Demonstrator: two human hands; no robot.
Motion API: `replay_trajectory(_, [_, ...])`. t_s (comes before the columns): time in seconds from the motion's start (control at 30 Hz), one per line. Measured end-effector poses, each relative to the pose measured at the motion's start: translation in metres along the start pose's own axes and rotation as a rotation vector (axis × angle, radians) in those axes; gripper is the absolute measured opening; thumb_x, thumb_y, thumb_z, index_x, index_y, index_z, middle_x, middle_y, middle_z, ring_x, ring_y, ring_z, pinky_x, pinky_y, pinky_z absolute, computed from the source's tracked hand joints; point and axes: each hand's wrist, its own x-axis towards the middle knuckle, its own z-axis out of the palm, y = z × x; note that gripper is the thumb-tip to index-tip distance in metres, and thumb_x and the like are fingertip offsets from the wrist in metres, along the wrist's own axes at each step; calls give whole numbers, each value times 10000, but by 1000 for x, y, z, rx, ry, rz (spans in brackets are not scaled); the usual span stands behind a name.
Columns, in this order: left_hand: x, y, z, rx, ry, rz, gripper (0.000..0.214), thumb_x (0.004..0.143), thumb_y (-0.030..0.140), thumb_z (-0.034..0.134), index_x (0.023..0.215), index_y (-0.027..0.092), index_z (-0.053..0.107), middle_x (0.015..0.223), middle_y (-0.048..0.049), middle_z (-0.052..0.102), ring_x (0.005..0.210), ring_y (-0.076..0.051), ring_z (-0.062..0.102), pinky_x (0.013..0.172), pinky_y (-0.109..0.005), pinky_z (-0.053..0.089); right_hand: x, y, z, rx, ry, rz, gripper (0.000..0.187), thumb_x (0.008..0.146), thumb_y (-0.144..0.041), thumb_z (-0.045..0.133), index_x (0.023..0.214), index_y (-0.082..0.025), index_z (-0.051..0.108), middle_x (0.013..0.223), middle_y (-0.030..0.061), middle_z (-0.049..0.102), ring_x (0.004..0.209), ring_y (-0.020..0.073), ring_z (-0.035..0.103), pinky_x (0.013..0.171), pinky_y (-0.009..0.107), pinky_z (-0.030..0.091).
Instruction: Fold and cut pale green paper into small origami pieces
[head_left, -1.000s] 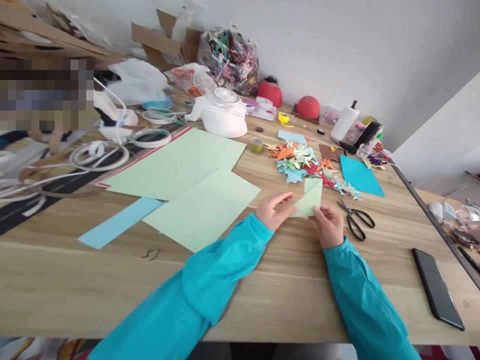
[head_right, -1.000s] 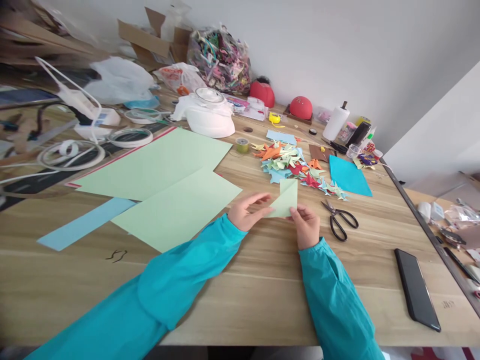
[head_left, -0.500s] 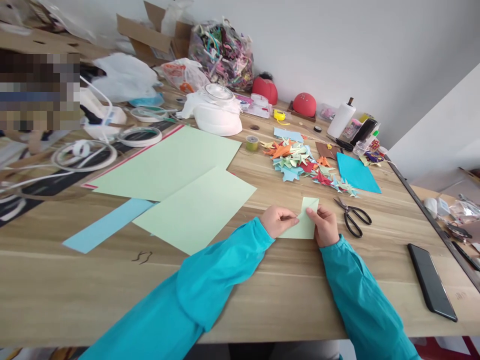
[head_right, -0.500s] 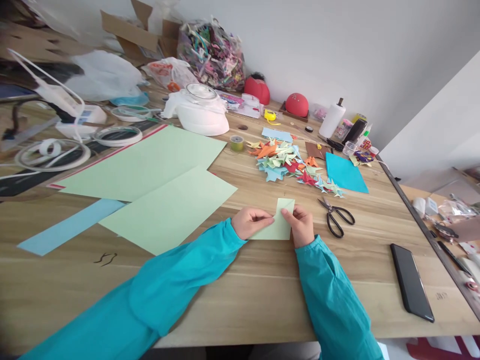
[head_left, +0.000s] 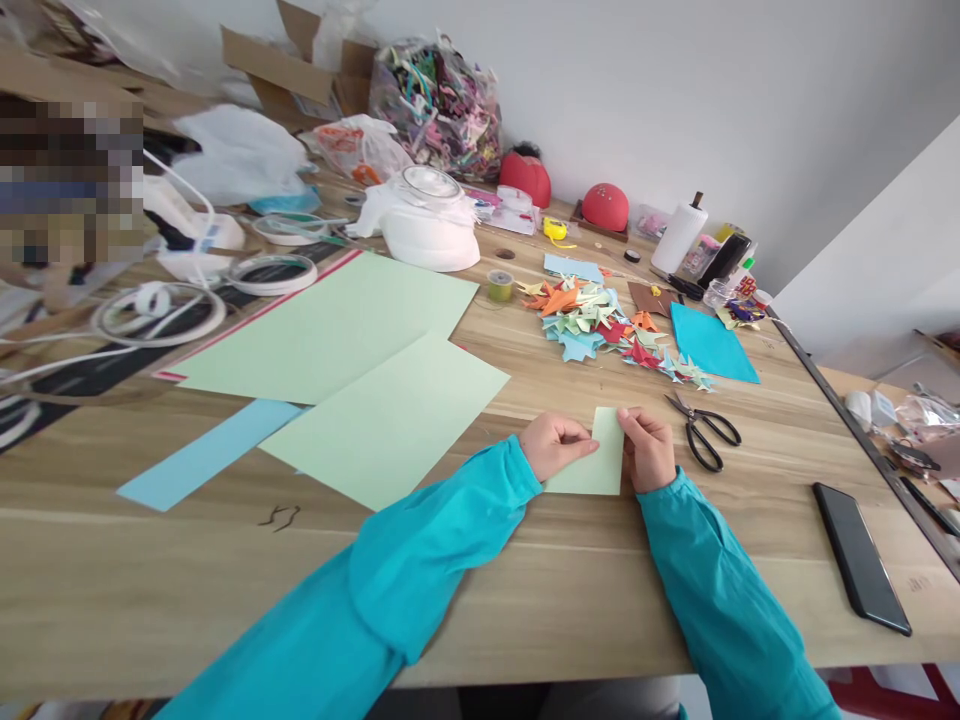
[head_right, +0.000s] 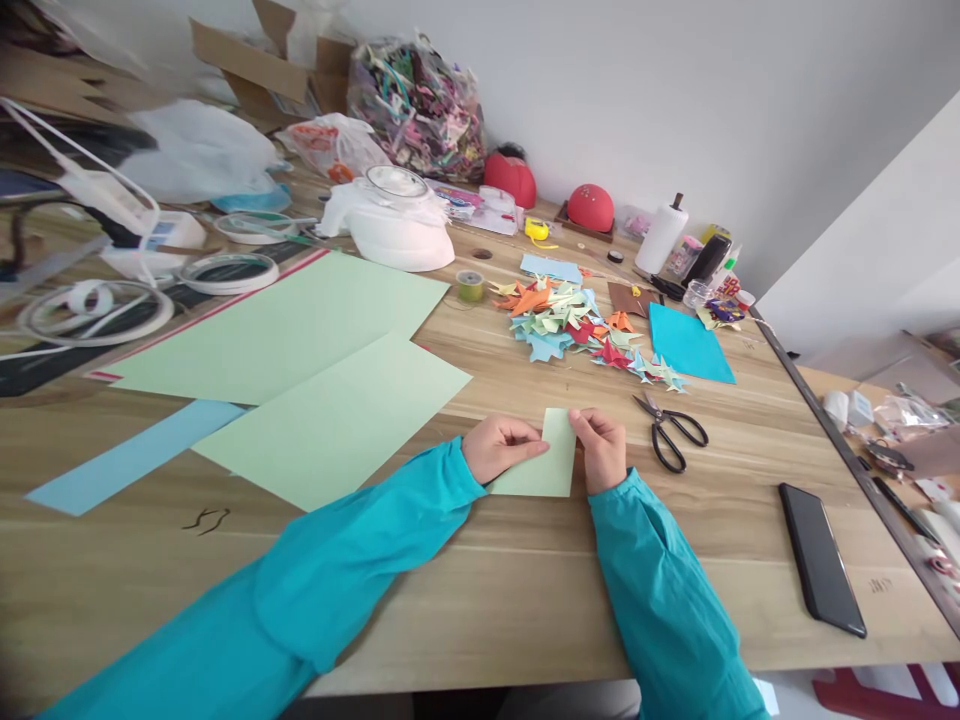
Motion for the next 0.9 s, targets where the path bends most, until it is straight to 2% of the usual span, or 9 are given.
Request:
replay_trajectory(0.17, [0, 2, -1, -97, -61, -42, 205, 631, 315, 653, 576, 118, 666, 498, 1, 592, 464, -85, 472, 441, -195, 354, 0, 1, 1, 66, 35, 42, 254, 611, -355, 728, 518, -166, 587, 432, -58, 447, 399, 64, 351, 395, 220, 248])
replay_trajectory(0.5, [-1, 1, -3, -26, -35, -6, 170, 651, 255, 600, 598, 122, 691, 531, -13, 642, 500, -121, 561, 464, -204, 409, 4, 3, -1, 70, 122, 45, 242, 605, -361, 730, 543, -175, 588, 428, -59, 460, 382, 77, 367, 389, 239, 264])
replay_trajectory(0.7, [0, -1, -2, -196, -105, -162, 138, 626, 196, 585, 519, 117, 620, 480, -30, 620, 374, -123, 551, 398, -230, 451, 16, -7, -12, 205, 318, -23, 253, 559, -326, 752, 510, -179, 552, 430, -59, 490, 399, 90, 448, 401, 243, 365])
replay_trajectory(0.9, [-1, 7, -5, -248, -2, -181, 111, 606, 182, 590, 529, 106, 614, 443, -19, 597, 344, -104, 527, 374, -208, 444, 22, -5, -17, 232, 348, -23, 245, 567, -343, 741, 548, -181, 559, 475, -49, 544, 440, 113, 508, 433, 264, 420])
